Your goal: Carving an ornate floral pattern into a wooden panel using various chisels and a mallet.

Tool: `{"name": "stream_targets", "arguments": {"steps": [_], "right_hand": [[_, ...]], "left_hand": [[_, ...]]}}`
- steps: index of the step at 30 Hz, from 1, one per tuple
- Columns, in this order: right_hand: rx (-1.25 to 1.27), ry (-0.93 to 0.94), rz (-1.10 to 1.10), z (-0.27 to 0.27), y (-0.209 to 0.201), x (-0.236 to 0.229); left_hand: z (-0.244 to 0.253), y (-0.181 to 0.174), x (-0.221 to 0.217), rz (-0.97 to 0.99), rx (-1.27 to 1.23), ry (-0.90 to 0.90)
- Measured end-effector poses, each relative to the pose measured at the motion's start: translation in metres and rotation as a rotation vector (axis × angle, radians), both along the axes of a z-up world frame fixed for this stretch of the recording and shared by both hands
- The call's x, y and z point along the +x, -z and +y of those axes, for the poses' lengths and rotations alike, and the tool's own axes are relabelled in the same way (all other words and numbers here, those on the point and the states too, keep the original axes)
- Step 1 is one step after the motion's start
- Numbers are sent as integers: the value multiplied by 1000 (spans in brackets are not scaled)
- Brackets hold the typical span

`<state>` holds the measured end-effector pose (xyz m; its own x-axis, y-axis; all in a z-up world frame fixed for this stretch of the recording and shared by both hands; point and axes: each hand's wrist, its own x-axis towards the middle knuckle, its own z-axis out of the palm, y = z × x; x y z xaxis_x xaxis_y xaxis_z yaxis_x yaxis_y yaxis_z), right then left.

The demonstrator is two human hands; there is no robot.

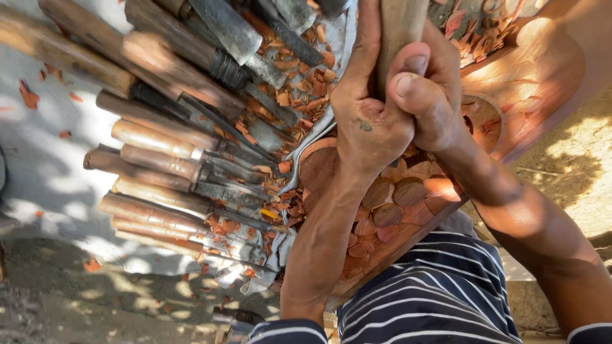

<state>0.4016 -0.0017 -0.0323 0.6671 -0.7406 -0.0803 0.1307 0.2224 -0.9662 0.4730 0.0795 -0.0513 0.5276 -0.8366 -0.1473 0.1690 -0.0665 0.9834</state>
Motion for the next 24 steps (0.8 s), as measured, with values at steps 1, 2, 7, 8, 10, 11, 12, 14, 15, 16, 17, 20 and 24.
{"name": "stream_targets", "arguments": {"steps": [1,2,7,8,10,11,12,14,15,16,17,20,24], "right_hand": [[11,-4,-3,3,-1,2],[26,-22,-3,6,-3,2],[85,8,66,12,21,-13],[128,31,67,21,24,-16],[89,84,47,8,31,-15],[33,102,12,4,35,-14],[-22,119,-24,0,40,-11],[-2,131,-3,4,35,-8],[-2,144,18,4,33,-8],[4,142,21,6,31,-10],[3,132,12,6,29,-10],[-17,82,-17,4,10,0],[18,48,-57,9,15,-1]], "left_hand": [[6,-2,1,-3,11,-4],[12,-4,2,-49,-31,5],[8,2,-3,-15,29,-29],[11,7,-5,-13,46,-41],[-13,16,-3,-26,-23,-25],[-18,14,-2,-64,-71,-61],[-23,14,0,-102,-120,-96],[-20,18,-1,-83,-38,-67],[-20,21,-2,-61,23,-34],[-16,20,-5,-58,29,-36],[-14,18,-6,-82,-24,-62],[-5,3,-3,-105,-48,-84],[-11,-14,0,29,54,-125]]}}
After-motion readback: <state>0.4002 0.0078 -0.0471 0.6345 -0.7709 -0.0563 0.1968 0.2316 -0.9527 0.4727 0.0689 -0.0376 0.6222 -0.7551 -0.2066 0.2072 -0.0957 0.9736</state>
